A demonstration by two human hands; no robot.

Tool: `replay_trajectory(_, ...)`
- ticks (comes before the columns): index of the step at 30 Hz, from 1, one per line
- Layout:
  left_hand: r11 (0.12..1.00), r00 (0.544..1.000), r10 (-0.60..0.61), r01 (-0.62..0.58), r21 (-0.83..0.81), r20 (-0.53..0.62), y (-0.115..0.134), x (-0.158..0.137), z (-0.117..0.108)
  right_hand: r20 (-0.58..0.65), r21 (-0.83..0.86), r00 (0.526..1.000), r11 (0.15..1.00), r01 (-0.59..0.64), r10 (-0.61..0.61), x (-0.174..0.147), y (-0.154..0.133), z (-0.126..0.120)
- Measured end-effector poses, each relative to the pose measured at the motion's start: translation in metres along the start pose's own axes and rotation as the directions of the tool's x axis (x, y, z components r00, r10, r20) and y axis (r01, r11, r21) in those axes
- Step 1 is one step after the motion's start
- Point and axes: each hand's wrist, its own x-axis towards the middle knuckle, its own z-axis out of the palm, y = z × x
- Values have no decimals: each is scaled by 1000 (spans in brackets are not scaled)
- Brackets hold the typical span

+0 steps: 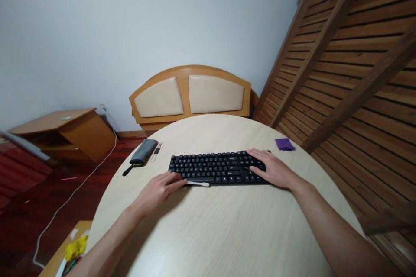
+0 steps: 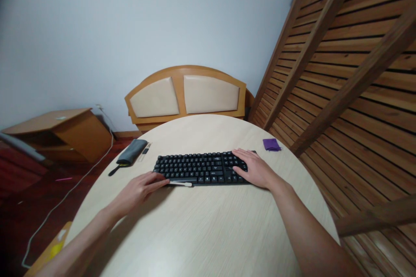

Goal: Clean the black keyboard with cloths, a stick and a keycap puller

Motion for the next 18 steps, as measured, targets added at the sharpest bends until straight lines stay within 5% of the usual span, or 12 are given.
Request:
replay_trajectory(11,987,989,149,-150,-61,-18,45,57,17,70,77,997,997,31,-37,5,-24,13)
replay_trajectory(18,988,988,149,-150,-24,-25,43,68,12,112,104,991,993,60,-72,8,-38,17)
